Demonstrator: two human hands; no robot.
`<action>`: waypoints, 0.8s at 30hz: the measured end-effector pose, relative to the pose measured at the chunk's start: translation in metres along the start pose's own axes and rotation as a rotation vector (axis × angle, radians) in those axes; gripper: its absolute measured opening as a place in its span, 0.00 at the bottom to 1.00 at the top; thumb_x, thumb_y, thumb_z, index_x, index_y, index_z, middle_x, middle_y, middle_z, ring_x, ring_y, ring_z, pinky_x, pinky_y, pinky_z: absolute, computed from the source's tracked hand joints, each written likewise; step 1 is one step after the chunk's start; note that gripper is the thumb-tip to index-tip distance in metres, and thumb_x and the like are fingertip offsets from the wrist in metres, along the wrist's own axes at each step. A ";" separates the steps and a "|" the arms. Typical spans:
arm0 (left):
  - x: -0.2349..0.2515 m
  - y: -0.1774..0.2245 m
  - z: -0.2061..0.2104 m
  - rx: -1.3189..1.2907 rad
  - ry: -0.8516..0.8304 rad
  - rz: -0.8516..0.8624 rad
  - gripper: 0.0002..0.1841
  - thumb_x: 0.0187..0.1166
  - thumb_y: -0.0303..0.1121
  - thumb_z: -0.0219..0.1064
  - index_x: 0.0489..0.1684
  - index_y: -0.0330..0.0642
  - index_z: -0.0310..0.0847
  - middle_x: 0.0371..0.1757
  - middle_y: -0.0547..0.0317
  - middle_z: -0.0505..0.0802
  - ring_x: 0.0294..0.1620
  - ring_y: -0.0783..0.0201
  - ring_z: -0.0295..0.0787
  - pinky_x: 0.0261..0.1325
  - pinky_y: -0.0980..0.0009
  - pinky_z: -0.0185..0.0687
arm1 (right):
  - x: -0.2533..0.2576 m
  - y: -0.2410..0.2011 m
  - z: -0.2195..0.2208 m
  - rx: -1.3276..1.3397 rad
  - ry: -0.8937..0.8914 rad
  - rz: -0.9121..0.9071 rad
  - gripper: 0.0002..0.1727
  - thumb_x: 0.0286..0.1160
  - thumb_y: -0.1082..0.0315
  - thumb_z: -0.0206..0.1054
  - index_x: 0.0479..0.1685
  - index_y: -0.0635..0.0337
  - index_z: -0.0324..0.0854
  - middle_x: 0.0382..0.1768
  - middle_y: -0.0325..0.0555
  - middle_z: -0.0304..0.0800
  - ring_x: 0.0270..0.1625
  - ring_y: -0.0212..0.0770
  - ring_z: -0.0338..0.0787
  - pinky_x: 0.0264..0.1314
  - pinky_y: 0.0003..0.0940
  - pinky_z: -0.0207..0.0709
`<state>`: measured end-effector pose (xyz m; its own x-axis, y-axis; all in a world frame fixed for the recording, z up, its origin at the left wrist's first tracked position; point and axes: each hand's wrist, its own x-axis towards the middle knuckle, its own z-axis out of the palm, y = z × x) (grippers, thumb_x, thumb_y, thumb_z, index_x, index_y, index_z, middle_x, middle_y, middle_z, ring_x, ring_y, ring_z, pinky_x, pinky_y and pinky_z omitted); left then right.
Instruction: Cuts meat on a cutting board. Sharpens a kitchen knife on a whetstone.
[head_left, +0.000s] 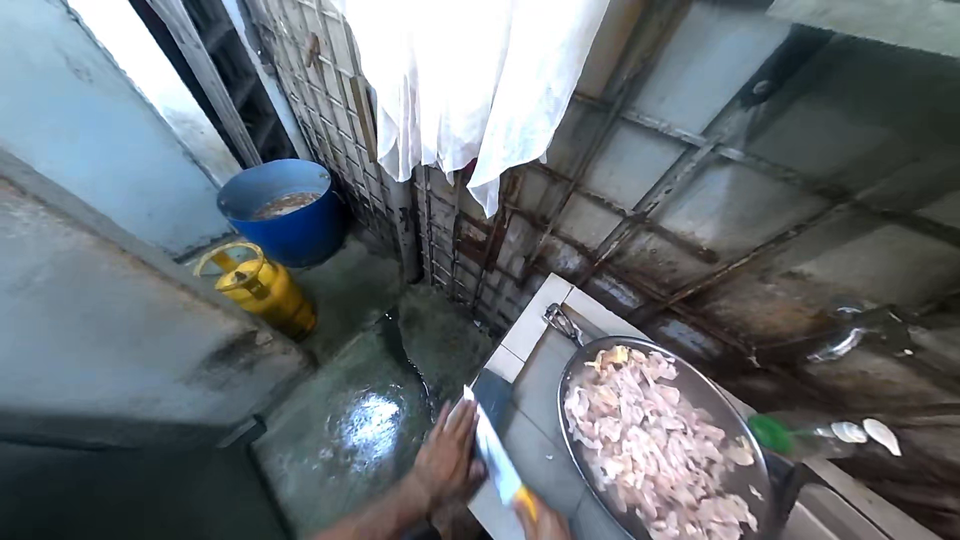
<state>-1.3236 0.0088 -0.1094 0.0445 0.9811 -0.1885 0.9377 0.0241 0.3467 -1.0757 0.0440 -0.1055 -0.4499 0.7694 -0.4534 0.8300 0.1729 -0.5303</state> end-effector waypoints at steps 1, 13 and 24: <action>0.027 -0.016 -0.017 0.014 -0.048 -0.019 0.47 0.87 0.66 0.41 0.94 0.33 0.49 0.98 0.46 0.49 0.99 0.51 0.34 0.96 0.39 0.25 | 0.029 -0.015 -0.009 -0.042 0.026 0.008 0.26 0.87 0.47 0.59 0.59 0.62 0.87 0.42 0.59 0.94 0.48 0.58 0.95 0.55 0.61 0.85; 0.062 -0.024 -0.109 -0.644 0.351 -0.249 0.29 0.90 0.47 0.52 0.85 0.41 0.70 0.81 0.50 0.80 0.83 0.57 0.75 0.86 0.56 0.70 | 0.055 -0.034 -0.048 0.939 -0.017 0.101 0.31 0.97 0.47 0.37 0.36 0.61 0.76 0.12 0.41 0.72 0.08 0.37 0.70 0.09 0.31 0.70; -0.012 0.120 -0.195 -1.312 0.565 0.170 0.22 0.76 0.31 0.71 0.63 0.25 0.77 0.51 0.47 0.94 0.50 0.58 0.95 0.55 0.62 0.94 | -0.054 -0.113 -0.085 1.899 -1.236 -0.396 0.20 0.76 0.40 0.65 0.30 0.45 0.84 0.14 0.27 0.73 0.11 0.26 0.75 0.12 0.22 0.69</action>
<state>-1.2788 0.0369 0.1134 -0.3102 0.9258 0.2160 -0.0673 -0.2481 0.9664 -1.1168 0.0352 0.0397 -0.9853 0.1107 0.1303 -0.1328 -0.9754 -0.1758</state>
